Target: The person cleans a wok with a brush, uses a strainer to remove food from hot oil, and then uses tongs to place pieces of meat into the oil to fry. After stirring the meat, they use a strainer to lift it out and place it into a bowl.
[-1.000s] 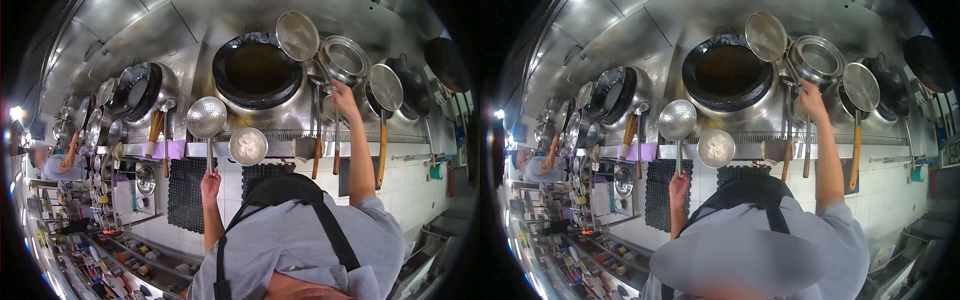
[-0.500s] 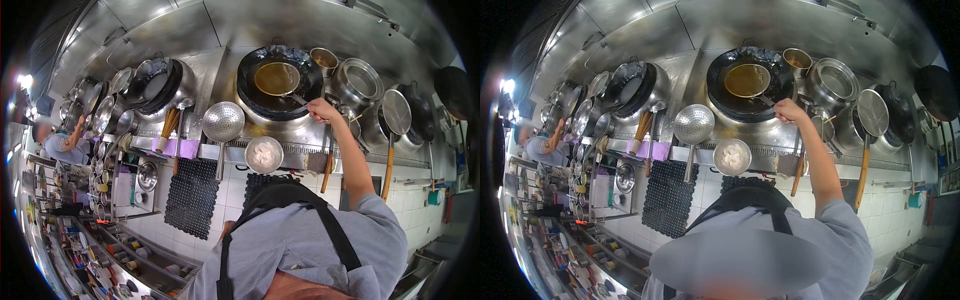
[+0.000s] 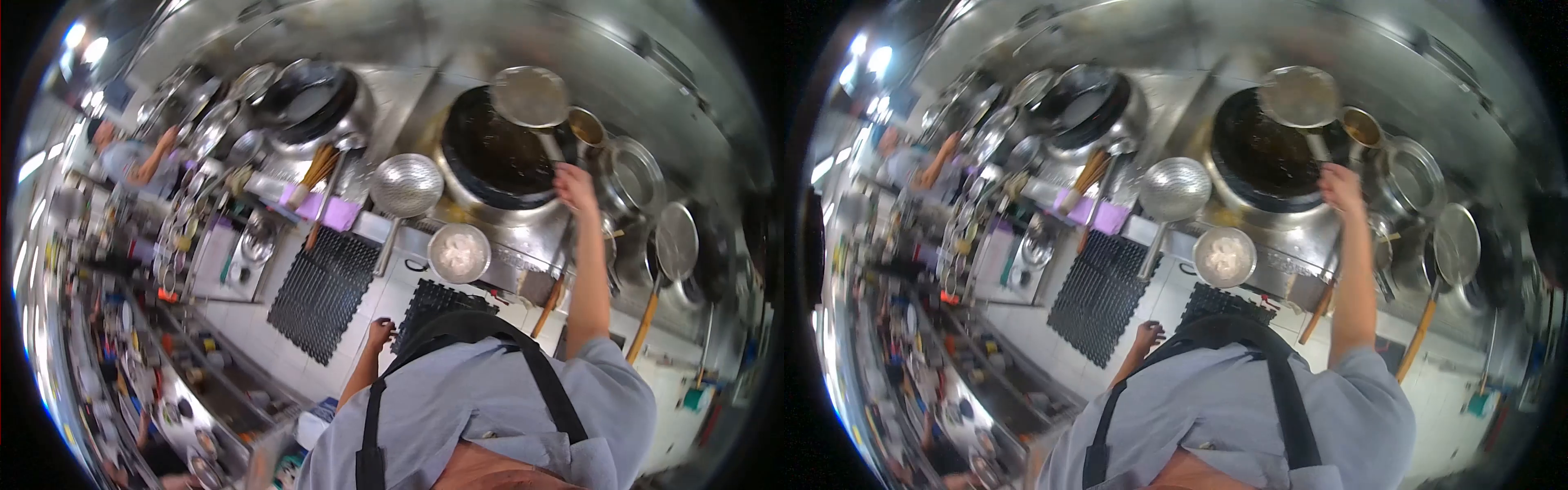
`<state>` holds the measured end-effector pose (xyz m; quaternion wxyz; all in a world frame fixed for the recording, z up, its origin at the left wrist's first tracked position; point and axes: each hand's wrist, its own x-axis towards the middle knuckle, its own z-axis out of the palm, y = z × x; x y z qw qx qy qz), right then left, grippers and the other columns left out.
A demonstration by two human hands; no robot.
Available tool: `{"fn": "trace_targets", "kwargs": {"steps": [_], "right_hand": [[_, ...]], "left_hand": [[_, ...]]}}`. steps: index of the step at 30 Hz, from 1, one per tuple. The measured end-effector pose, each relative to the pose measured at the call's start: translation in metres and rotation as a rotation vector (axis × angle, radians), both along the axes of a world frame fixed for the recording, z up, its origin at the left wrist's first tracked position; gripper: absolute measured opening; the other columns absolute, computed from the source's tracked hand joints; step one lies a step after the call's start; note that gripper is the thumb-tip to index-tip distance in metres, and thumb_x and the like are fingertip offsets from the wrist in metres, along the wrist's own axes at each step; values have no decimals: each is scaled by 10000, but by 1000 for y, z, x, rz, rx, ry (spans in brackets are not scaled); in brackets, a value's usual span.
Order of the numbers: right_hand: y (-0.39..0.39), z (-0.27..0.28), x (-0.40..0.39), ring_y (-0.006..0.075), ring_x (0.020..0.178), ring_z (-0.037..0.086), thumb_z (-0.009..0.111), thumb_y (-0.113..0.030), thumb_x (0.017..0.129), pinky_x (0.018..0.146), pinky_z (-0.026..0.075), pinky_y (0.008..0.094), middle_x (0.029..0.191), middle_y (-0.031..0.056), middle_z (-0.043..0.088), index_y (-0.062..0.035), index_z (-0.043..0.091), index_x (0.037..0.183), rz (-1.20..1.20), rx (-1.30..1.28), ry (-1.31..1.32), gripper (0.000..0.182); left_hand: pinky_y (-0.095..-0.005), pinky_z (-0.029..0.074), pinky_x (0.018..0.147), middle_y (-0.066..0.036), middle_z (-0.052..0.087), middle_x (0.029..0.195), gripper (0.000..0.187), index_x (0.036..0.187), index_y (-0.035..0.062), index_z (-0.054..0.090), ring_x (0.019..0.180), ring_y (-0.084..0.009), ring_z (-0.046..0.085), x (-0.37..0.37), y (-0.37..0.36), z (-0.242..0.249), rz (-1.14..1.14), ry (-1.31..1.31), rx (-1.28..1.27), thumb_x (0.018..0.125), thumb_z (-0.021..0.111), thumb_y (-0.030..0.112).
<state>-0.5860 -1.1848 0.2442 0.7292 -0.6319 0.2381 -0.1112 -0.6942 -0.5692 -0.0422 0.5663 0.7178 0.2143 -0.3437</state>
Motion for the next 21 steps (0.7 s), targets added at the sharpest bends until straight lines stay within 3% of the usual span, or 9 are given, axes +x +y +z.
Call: {"fn": "trace_targets", "kwargs": {"steps": [3, 4, 6, 9, 15, 18, 19, 20, 21], "right_hand": [[-50, 21, -18, 106, 480, 500, 610, -111, 893, 410, 398, 278, 727, 54, 607, -35, 561, 1297, -159, -541, 128, 414], [-78, 23, -22, 221, 623, 647, 609, -115, 873, 537, 505, 351, 849, 127, 685, -45, 552, 1318, -139, -759, 232, 454], [-140, -8, -20, 370, 931, 679, 555, -82, 873, 772, 534, 440, 1043, 220, 688, -62, 559, 1312, -307, -1445, 37, 440], [-106, 40, -35, 429, 1163, 561, 504, -39, 865, 959, 453, 475, 1195, 270, 617, -56, 566, 1307, -199, -1320, 552, 446], [-246, -47, -82, 412, 915, 664, 568, -135, 895, 770, 537, 442, 1076, 241, 675, -61, 546, 1328, -160, -1675, 399, 439], [-279, -104, -138, 237, 613, 632, 557, -141, 932, 506, 499, 356, 887, 148, 699, -93, 531, 1350, -422, -1141, 163, 421], [-230, -71, -161, 72, 486, 464, 529, -124, 958, 387, 369, 244, 780, 45, 635, -118, 516, 1368, -429, -697, 177, 411], [-154, -16, -180, 59, 457, 428, 522, -110, 960, 382, 347, 226, 723, 16, 588, -140, 507, 1380, -513, -361, 163, 421], [-123, -4, -199, 64, 444, 421, 518, -105, 960, 374, 338, 217, 718, 18, 591, -132, 511, 1374, -619, -329, 122, 415]], "left_hand": [[-281, 504, 497, -163, 696, 872, 395, 1231, -47, 560, 643, -199, 683, -12, -1, 2, 23, -42, -3, 873, 580, 119], [-281, 506, 498, -164, 695, 866, 380, 1219, -51, 565, 645, -201, 684, -21, 1, 0, 16, -37, 5, 878, 572, 118], [-327, 506, 464, -124, 673, 765, 296, 1115, -39, 615, 576, -223, 658, -45, 8, -10, 20, 24, 30, 884, 562, 139], [-367, 521, 467, -78, 639, 697, 174, 920, 24, 667, 525, -227, 614, -93, 49, -83, -355, -89, 111, 843, 614, 170], [-358, 416, 406, -64, 597, 629, 139, 797, 35, 672, 507, -195, 581, -105, 39, -27, -265, 57, 242, 806, 631, 167], [-340, 442, 473, -74, 602, 607, 185, 746, 2, 682, 533, -175, 582, -94, 39, -16, -263, -57, 226, 790, 653, 178], [-340, 445, 489, -80, 613, 615, 193, 751, -6, 686, 542, -172, 582, -86, 38, -16, -283, -78, 264, 786, 657, 181], [-340, 448, 505, -86, 624, 623, 202, 756, -14, 689, 552, -169, 582, -76, 30, -21, -330, -105, 291, 782, 661, 184], [-358, 461, 554, -109, 664, 671, 247, 774, -38, 694, 595, -173, 600, -72, 46, -103, -445, -93, 303, 806, 667, 205]]}}
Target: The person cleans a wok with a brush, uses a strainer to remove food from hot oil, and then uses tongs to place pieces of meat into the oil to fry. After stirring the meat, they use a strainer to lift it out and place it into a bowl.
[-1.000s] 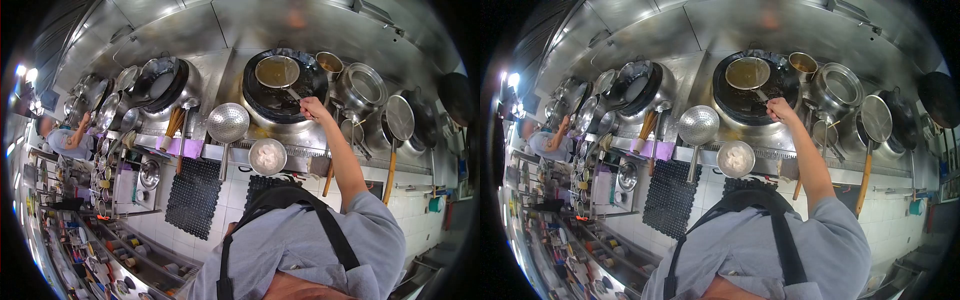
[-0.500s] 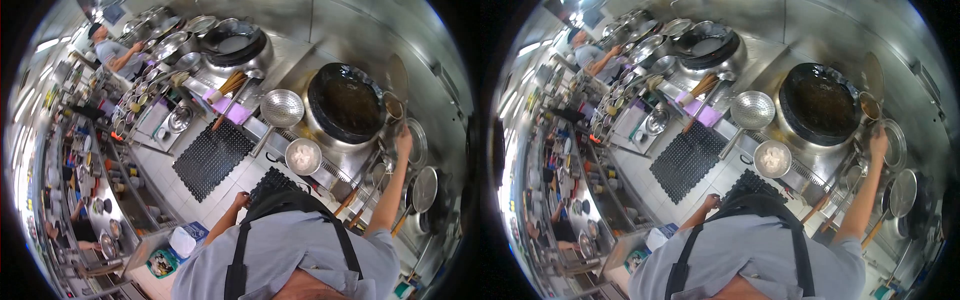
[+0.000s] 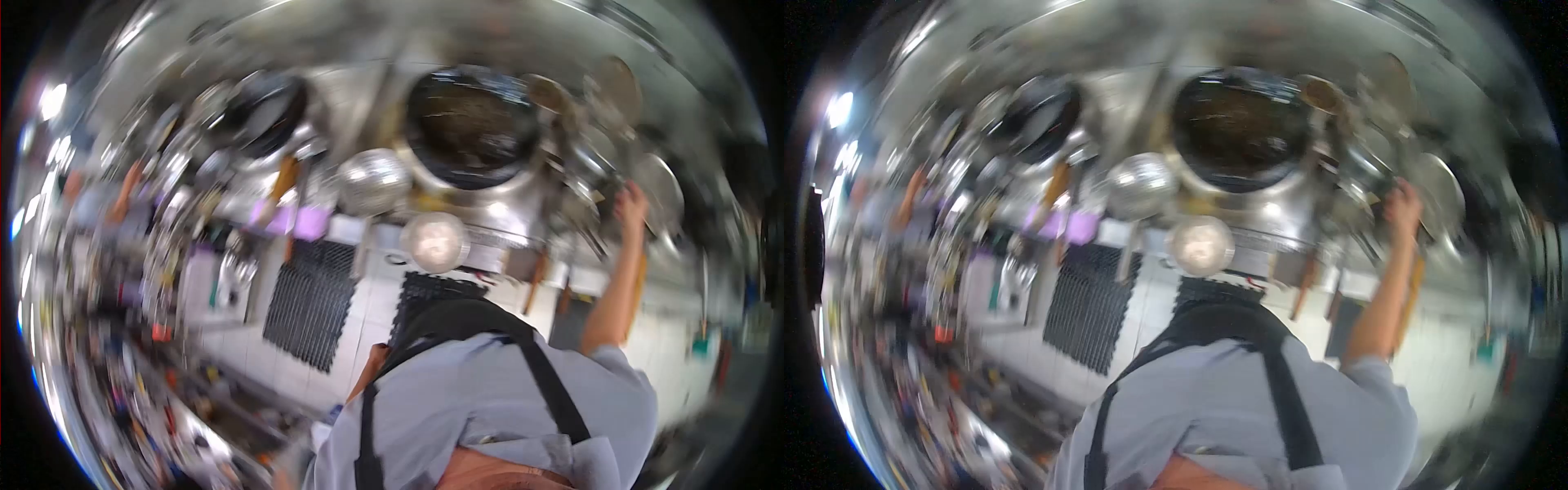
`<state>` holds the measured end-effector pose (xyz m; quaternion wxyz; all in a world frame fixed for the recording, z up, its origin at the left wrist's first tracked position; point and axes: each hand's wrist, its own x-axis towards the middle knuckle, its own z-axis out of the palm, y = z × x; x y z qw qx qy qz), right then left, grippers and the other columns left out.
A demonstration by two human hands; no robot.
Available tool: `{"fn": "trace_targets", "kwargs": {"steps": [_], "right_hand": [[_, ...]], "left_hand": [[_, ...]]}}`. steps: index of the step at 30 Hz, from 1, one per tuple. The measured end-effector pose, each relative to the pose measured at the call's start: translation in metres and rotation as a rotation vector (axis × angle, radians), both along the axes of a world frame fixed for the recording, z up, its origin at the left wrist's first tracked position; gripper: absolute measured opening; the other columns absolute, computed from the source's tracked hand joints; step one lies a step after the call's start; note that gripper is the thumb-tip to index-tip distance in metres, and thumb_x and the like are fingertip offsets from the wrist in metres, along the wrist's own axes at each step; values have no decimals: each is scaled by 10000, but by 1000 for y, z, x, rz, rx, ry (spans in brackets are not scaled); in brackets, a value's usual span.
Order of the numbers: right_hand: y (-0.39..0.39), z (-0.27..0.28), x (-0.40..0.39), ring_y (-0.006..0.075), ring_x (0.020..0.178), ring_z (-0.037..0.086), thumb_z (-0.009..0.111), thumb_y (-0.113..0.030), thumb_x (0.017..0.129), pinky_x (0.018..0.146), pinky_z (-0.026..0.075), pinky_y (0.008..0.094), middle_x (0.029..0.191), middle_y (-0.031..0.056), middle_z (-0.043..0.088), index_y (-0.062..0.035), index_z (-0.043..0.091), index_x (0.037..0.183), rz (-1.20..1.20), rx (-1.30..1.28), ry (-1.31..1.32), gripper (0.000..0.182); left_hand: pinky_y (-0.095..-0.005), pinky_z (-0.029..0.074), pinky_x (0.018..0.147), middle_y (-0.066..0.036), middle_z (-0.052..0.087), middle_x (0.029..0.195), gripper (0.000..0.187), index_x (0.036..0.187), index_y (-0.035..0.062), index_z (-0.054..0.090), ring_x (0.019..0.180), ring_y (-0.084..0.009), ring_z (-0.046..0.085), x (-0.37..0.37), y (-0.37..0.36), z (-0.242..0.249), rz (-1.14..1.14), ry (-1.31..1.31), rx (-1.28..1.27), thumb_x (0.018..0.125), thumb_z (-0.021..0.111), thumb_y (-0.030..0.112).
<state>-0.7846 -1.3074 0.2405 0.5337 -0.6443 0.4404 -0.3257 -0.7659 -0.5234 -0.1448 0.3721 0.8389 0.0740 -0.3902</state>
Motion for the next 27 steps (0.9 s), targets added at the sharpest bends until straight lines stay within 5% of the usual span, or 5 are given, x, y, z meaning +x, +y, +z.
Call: {"fn": "trace_targets", "kwargs": {"steps": [11, 12, 15, 18, 27], "right_hand": [[57, -14, -171, 37, 410, 387, 602, -149, 937, 347, 289, 206, 645, -9, 519, -2, 560, 1099, -298, 235, -209, 223], [55, -22, -182, 34, 411, 395, 607, -162, 935, 346, 283, 206, 634, -9, 513, 0, 586, 1072, -290, 193, -121, 213], [55, -9, -198, 159, 449, 534, 609, -154, 918, 394, 419, 309, 645, 38, 569, 12, 647, 1046, -190, 107, 388, 214], [37, -37, -215, 339, 676, 646, 611, -119, 886, 628, 529, 432, 724, 144, 633, 24, 638, 1105, -340, -694, 966, 263], [45, -75, -66, 424, 1035, 619, 654, -137, 806, 881, 495, 489, 1054, 293, 634, 9, 635, 1044, 89, -678, 912, 281]], "left_hand": [[-310, 492, 577, -107, 683, 734, 274, 811, -41, 681, 707, -174, 660, 148, -68, 34, -561, -300, -210, 918, 621, 204], [-282, 504, 588, -116, 694, 855, 249, 939, -32, 653, 749, -192, 680, 144, -118, 142, -253, -12, -366, 937, 597, 211], [-287, 520, 662, -121, 683, 993, 281, 1045, -7, 588, 813, -206, 688, 160, -162, 185, 9, 121, -488, 969, 564, 263], [-306, 523, 670, -102, 664, 958, 266, 1065, 33, 532, 824, -225, 686, 171, -196, 218, 185, 185, -723, 979, 578, 280], [-389, 598, 683, -169, 657, 914, 136, 988, -12, 529, 777, -298, 701, 175, -220, 208, 335, 159, -752, 891, 588, 63]]}}
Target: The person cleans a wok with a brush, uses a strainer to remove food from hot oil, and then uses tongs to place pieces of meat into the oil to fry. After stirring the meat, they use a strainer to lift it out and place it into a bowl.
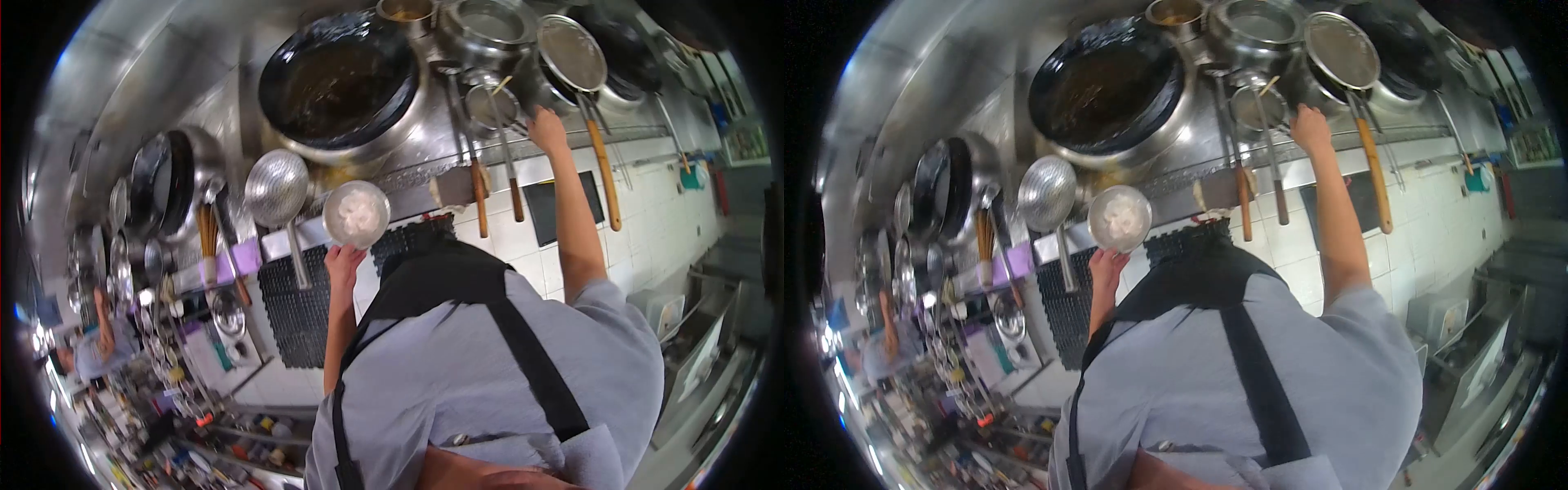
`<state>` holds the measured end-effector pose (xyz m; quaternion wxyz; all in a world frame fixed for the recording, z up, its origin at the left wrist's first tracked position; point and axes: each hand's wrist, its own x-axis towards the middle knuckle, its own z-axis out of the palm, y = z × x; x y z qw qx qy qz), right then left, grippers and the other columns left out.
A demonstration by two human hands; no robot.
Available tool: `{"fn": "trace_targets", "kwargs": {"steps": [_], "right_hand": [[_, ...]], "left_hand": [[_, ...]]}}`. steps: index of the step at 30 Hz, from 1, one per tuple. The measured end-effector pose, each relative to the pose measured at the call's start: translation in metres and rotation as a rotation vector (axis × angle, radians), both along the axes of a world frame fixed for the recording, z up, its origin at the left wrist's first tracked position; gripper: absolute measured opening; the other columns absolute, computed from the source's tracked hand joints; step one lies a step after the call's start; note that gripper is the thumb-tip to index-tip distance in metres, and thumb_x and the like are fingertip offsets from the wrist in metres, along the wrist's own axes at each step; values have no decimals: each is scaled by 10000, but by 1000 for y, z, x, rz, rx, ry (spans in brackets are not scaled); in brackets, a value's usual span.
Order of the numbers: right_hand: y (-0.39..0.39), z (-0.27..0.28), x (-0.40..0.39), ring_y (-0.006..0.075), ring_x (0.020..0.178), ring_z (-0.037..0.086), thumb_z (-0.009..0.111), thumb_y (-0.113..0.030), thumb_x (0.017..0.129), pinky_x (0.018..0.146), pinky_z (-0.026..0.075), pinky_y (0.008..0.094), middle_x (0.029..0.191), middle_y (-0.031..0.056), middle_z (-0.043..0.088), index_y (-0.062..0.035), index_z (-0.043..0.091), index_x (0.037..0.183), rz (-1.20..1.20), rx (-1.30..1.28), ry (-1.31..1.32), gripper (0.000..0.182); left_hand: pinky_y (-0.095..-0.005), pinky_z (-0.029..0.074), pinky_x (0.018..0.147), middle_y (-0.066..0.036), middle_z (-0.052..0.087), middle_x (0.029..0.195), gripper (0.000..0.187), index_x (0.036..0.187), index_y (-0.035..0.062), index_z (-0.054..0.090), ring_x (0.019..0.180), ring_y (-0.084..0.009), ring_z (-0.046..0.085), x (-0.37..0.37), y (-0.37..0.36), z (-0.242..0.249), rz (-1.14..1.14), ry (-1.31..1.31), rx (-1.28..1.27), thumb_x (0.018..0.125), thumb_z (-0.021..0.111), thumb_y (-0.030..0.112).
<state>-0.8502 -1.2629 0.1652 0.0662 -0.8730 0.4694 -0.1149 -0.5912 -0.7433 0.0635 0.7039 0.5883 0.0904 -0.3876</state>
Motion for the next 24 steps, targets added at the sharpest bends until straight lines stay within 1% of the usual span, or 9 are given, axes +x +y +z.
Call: {"fn": "trace_targets", "kwargs": {"steps": [3, 5, 7, 9, 14, 17, 20, 23, 24], "right_hand": [[-12, -42, 13, 437, 1063, 589, 661, -151, 800, 889, 478, 490, 1050, 279, 640, 13, 601, 1109, 100, 327, 217, 355], [-23, -54, 2, 451, 1070, 584, 639, -150, 799, 895, 474, 502, 1036, 275, 651, 13, 598, 1120, 100, 294, 268, 363], [-10, -22, -12, 442, 1050, 600, 622, -148, 818, 887, 476, 507, 1061, 273, 652, -12, 605, 1151, 7, 256, 401, 360], [38, 32, -26, 416, 1055, 621, 581, -147, 844, 887, 489, 513, 1069, 244, 665, -23, 636, 1041, -98, 193, 378, 239], [89, 49, -52, 416, 1029, 624, 619, -212, 857, 877, 486, 506, 1065, 239, 664, -81, 640, 1181, -134, 212, 351, 351], [107, 66, -53, 420, 1015, 626, 621, -222, 862, 877, 485, 508, 1032, 242, 669, -97, 652, 1184, -246, 130, 254, 347], [98, 58, -67, 426, 1033, 620, 628, -251, 869, 889, 482, 501, 1054, 242, 671, -79, 648, 1203, -94, 205, 358, 376], [116, 87, -58, 388, 989, 654, 644, -224, 874, 847, 510, 463, 1042, 226, 683, -67, 646, 1205, -135, 103, 222, 366], [129, 106, -47, 376, 976, 660, 641, -212, 876, 841, 511, 452, 1034, 223, 685, -62, 644, 1212, -90, 206, 119, 368]], "left_hand": [[-387, 606, 707, -200, 673, 933, 153, 1007, -50, 547, 763, -297, 708, -6, -8, 23, 4, -19, -19, 879, 546, 34], [-375, 605, 699, -203, 681, 933, 162, 1013, -60, 555, 763, -297, 713, -3, -2, 26, -46, -41, -19, 888, 537, 41], [-365, 604, 689, -201, 684, 907, 154, 1005, -61, 553, 759, -298, 716, -5, 2, 41, -7, -50, -87, 892, 535, 43], [-355, 603, 677, -203, 686, 876, 148, 1000, -64, 550, 750, -293, 719, -7, 8, 57, 14, -46, -130, 901, 535, 44], [-351, 604, 664, -211, 689, 882, 146, 1006, -69, 548, 747, -290, 720, 8, 11, 70, 46, -47, -167, 906, 532, 35], [-350, 604, 661, -215, 689, 889, 152, 1020, -73, 553, 753, -294, 721, 15, 9, 80, 50, -41, -161, 904, 529, 22], [-347, 602, 660, -209, 692, 891, 161, 1033, -75, 556, 756, -290, 722, 20, 7, 90, 48, -56, -203, 903, 527, 16], [-338, 600, 656, -201, 695, 890, 151, 1023, -67, 572, 746, -277, 722, 24, 6, 90, 38, -77, -192, 904, 532, 17], [-332, 599, 651, -198, 695, 887, 141, 1012, -63, 578, 742, -272, 721, 23, 7, 92, 39, -97, -191, 904, 534, 18]]}}
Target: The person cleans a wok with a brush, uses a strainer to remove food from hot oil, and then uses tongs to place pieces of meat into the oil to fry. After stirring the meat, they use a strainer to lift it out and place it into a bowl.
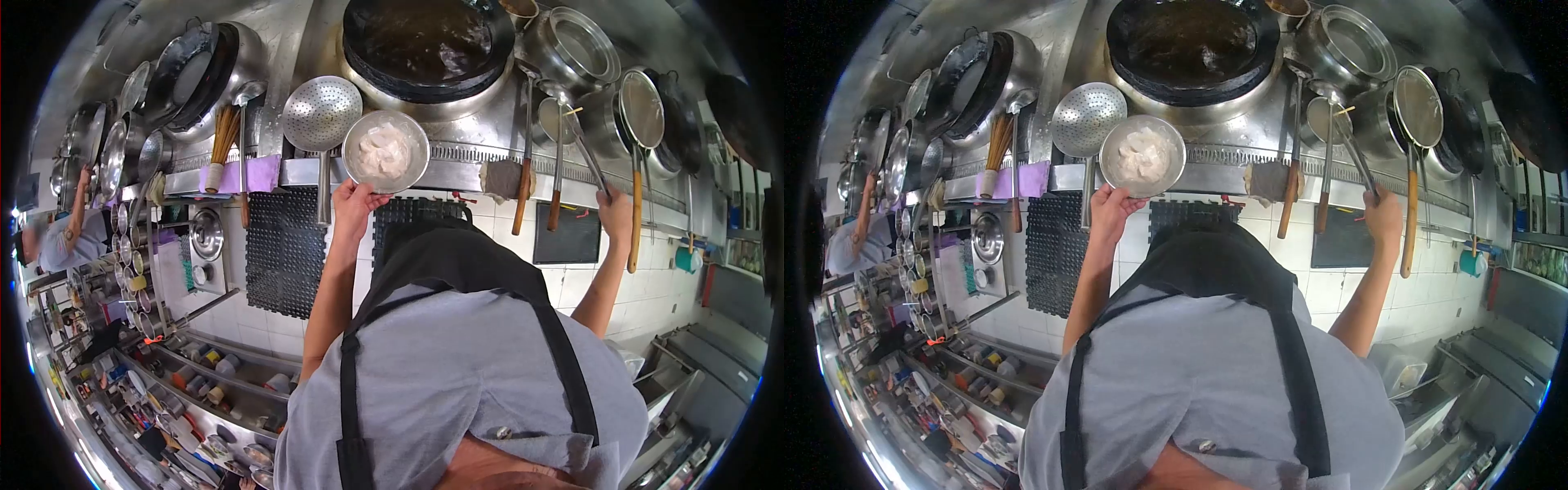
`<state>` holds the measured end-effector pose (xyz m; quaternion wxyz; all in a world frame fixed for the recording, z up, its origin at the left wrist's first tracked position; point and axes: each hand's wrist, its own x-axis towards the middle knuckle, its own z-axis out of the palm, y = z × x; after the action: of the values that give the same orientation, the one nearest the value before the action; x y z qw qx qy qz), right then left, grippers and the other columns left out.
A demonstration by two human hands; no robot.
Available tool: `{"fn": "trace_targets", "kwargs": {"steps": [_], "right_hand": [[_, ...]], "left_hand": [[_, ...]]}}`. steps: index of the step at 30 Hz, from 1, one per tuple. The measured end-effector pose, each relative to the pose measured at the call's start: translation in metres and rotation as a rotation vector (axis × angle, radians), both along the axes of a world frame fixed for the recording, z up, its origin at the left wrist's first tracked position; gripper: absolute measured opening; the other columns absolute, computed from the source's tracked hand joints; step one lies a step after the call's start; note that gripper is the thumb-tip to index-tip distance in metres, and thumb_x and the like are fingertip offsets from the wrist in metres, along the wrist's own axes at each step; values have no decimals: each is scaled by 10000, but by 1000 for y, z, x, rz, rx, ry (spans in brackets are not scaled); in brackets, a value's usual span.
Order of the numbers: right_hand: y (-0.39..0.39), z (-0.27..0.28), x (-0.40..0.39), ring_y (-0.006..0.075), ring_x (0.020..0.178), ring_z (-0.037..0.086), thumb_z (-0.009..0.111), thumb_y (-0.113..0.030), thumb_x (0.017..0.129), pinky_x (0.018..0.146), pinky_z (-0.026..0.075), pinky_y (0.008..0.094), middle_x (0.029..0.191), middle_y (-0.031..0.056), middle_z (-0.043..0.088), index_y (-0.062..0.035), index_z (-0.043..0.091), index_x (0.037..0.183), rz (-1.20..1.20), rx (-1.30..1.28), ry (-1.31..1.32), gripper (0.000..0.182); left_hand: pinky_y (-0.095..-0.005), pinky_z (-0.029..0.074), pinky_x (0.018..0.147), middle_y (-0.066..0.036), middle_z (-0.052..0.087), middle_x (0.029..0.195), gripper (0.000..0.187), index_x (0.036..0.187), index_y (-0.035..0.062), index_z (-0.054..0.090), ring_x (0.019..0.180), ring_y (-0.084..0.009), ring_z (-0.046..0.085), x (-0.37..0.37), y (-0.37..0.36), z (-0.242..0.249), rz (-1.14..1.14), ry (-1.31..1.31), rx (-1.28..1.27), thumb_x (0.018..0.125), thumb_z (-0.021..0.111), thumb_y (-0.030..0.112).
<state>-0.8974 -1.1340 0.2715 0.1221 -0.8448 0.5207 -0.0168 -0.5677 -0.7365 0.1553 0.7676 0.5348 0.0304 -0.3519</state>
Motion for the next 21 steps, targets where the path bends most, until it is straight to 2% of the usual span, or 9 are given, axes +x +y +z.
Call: {"fn": "trace_targets", "kwargs": {"steps": [2, 4, 6, 8, 10, 14, 18, 21], "right_hand": [[30, 38, 30, 350, 949, 674, 636, -188, 879, 830, 513, 431, 1018, 219, 690, -53, 639, 1227, 53, 194, -229, 373], [52, 49, 59, 264, 948, 682, 644, -123, 871, 836, 495, 357, 1032, 227, 692, -15, 626, 1229, 352, 177, -202, 374], [91, 66, 98, 286, 857, 689, 655, -140, 856, 782, 503, 376, 977, 227, 687, -21, 632, 1216, 416, 326, -113, 379], [114, 51, 126, 343, 797, 677, 647, -164, 849, 734, 501, 409, 900, 231, 675, -41, 643, 1195, 663, 275, -236, 368], [135, 54, 154, 387, 941, 647, 602, -240, 878, 841, 496, 458, 969, 208, 686, -94, 660, 1194, 698, 270, -79, 353], [141, 46, 173, 391, 917, 646, 619, -247, 878, 815, 492, 479, 941, 207, 687, -103, 659, 1195, 733, 156, -135, 350], [141, 81, 172, 396, 885, 646, 614, -224, 885, 793, 490, 482, 898, 209, 684, -108, 661, 1194, 744, 148, -106, 333], [137, 74, 173, 397, 874, 642, 621, -193, 860, 780, 489, 477, 899, 210, 678, -109, 670, 1182, 796, 97, -86, 336]], "left_hand": [[-320, 597, 643, -192, 695, 879, 124, 989, -54, 590, 733, -263, 721, 0, -3, 8, 0, -48, 0, 904, 539, 19], [-296, 589, 619, -157, 683, 817, 75, 929, -38, 590, 693, -232, 710, 2, -6, 14, 1, -98, 25, 895, 553, 18], [-289, 585, 610, -141, 674, 787, 50, 895, -30, 584, 674, -217, 703, 8, -8, 10, 14, -162, 50, 887, 565, 16], [-292, 585, 593, -125, 660, 767, 36, 838, -15, 566, 640, -197, 684, 12, -11, 20, 38, -193, 38, 866, 583, 1], [-294, 587, 587, -124, 656, 771, 47, 820, -10, 559, 632, -195, 678, 18, -11, 24, 45, -233, 33, 859, 586, -6], [-296, 592, 594, -134, 657, 820, 34, 827, -15, 556, 654, -195, 674, 26, -9, 35, 80, -261, 25, 855, 575, -17], [-312, 598, 635, -144, 666, 856, 106, 958, -58, 580, 693, -222, 693, 28, -4, 50, 92, -194, -27, 883, 546, 8], [-315, 598, 644, -148, 671, 869, 147, 1002, -69, 582, 703, -230, 700, 26, -7, 47, 95, -203, -14, 897, 523, 16]]}}
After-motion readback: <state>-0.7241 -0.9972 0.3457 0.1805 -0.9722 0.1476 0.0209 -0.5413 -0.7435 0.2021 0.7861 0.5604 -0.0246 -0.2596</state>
